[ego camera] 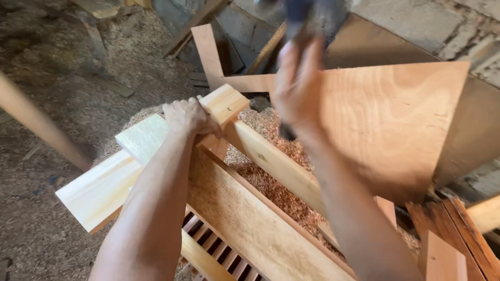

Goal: The person assembles a wooden slatted frame by placing planks, hammering nails, and measuring with a square. They position a plank across the frame, drive nails with a hammer, then use a try square to mark alignment lines on the wood.

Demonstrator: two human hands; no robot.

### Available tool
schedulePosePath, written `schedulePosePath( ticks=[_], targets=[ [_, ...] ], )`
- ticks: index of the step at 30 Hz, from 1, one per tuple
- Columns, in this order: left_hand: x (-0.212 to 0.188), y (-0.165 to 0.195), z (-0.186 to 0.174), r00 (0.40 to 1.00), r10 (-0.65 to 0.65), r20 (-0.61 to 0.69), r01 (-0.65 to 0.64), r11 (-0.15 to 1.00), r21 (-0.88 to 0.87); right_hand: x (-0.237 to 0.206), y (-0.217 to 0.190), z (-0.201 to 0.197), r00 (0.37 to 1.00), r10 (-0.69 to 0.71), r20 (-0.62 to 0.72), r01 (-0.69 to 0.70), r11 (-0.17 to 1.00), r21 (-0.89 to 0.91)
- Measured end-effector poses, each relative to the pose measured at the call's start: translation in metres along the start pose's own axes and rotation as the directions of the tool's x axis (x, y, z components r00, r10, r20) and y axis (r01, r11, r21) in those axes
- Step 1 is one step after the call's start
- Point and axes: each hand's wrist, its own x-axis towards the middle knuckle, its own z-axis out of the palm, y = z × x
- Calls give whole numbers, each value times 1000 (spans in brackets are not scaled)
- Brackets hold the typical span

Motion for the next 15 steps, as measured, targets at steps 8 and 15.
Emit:
schedulePosePath(
  ticks=[8,15],
  targets=[
    [-6,7,-1,1000,-1,5,1,1000,9,-34,42,34,814,481,326,-416,874,-250],
    [-4,8,2,1000,15,24,-14,999,-29,-41,25,38,915,119,385,-59,985,-163]
  ],
)
